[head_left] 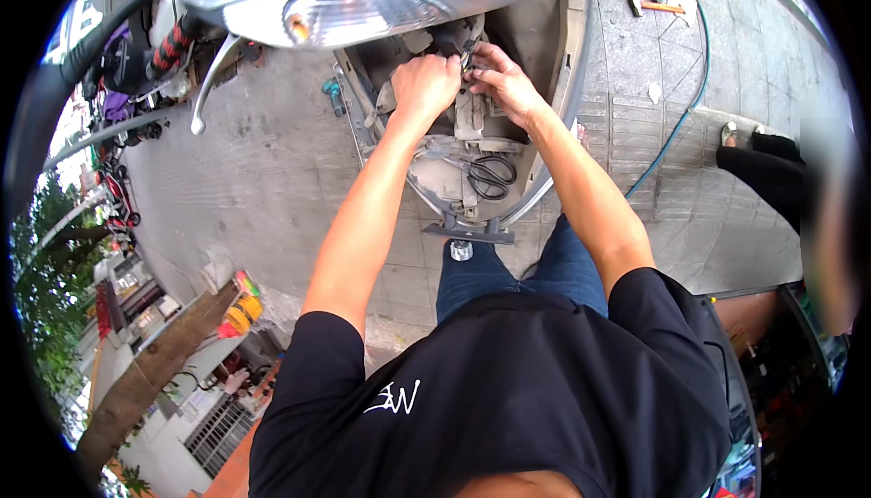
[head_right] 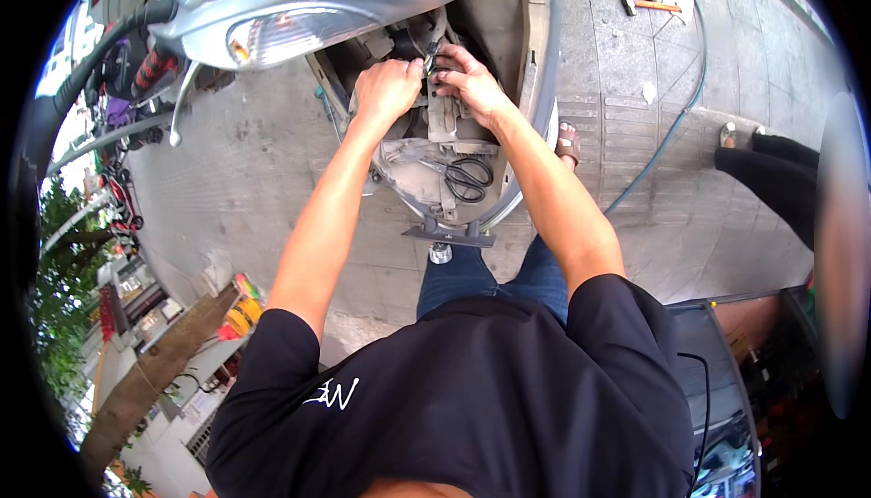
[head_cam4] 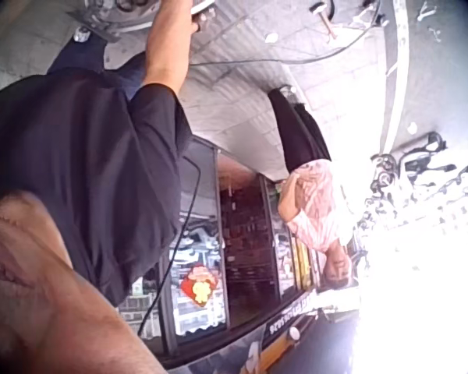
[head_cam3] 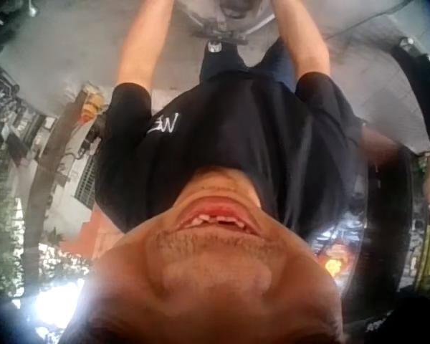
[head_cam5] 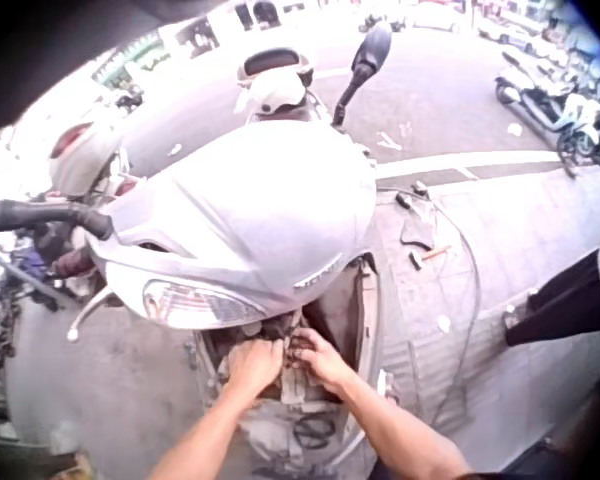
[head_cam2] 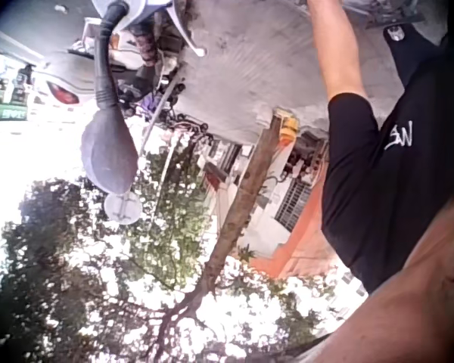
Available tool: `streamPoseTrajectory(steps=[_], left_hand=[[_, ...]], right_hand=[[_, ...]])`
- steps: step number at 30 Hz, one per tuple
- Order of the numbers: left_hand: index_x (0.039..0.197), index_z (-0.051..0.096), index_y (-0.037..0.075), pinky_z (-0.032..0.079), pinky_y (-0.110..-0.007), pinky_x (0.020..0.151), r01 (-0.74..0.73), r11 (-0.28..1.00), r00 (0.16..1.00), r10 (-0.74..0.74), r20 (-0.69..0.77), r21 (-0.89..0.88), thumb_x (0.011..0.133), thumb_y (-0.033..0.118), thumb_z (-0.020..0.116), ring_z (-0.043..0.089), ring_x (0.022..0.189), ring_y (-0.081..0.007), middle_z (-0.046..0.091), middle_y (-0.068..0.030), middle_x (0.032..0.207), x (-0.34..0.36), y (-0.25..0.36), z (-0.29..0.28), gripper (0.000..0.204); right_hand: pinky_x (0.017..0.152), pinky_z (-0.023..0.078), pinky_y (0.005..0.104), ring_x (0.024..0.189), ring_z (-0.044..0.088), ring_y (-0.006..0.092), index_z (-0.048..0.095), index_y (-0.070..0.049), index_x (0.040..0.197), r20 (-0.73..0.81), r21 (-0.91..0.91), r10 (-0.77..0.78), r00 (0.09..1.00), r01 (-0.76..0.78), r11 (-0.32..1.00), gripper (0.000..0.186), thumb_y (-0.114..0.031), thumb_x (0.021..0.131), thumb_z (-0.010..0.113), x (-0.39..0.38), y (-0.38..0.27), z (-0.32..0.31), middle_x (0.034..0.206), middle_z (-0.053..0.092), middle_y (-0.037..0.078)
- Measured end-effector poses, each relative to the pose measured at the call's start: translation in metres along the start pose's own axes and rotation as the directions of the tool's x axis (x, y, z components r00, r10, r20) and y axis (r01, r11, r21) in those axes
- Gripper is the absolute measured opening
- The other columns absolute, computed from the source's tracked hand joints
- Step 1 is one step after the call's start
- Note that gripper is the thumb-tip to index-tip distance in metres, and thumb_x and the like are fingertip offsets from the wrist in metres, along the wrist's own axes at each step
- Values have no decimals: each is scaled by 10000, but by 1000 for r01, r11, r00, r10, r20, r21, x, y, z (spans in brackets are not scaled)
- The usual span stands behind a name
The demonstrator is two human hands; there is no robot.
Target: The person works on the wiring and electrical components under the front panel of a motorcycle, using a tool and black adhesive tape.
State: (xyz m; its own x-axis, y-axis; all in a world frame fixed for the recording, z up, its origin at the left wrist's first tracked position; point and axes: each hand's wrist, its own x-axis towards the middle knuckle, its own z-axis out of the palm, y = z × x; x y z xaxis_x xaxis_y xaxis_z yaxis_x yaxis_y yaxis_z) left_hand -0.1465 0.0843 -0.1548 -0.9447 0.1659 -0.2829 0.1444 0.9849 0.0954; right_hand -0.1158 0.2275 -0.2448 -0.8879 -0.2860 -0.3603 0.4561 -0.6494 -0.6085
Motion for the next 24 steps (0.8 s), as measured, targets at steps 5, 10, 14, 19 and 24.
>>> streamPoseTrajectory(steps=[5, 10, 14, 19, 24], left_hand=[[810, 733, 98, 496, -417, 793, 55, 997, 995, -50, 86, -54, 923, 435, 414, 677, 843, -305, 715, -71, 780, 6, -6, 0, 477], [802, 733, 107, 496, -395, 785, 62, 994, 984, -47, 174, -87, 925, 447, 417, 675, 855, -298, 715, -65, 775, 8, -5, -8, 480], [802, 722, 95, 492, -412, 768, 41, 990, 984, -17, 176, -136, 920, 484, 426, 672, 847, -305, 709, -80, 782, 3, -8, -8, 502], [802, 708, 72, 491, -437, 719, -137, 990, 990, 137, 18, -20, 859, 494, 541, 659, 792, -328, 678, -105, 812, 0, -8, -1, 457], [781, 699, 69, 497, -430, 675, -110, 990, 966, 87, -245, -84, 752, 416, 693, 653, 761, -320, 651, -101, 802, -16, -1, 11, 348]], right_hand=[[714, 489, 246, 941, 568, 100, 541, -88, 1108, 218, 2, 102, 971, -105, 994, 250, 1, 875, 555, 23, 1, -6, 1101, 596, 18], [709, 488, 229, 886, 573, 89, 552, -69, 1137, 218, 83, 67, 974, -87, 993, 259, -18, 883, 563, 24, 6, -7, 1005, 616, 8], [701, 483, 228, 882, 566, 80, 588, -55, 1157, 219, -329, 95, 971, -18, 944, 252, -76, 906, 575, 23, 3, -7, 998, 611, 18], [821, 459, 392, 939, 568, 277, 641, -50, 1042, 277, -810, -271, 922, 376, 450, 215, -195, 884, 639, 21, -5, -24, 975, 555, 141], [866, 427, 451, 991, 530, 378, 633, -52, 1037, 283, -924, -304, 910, 343, 167, 264, -251, 866, 655, -2, -20, -24, 981, 525, 181]])
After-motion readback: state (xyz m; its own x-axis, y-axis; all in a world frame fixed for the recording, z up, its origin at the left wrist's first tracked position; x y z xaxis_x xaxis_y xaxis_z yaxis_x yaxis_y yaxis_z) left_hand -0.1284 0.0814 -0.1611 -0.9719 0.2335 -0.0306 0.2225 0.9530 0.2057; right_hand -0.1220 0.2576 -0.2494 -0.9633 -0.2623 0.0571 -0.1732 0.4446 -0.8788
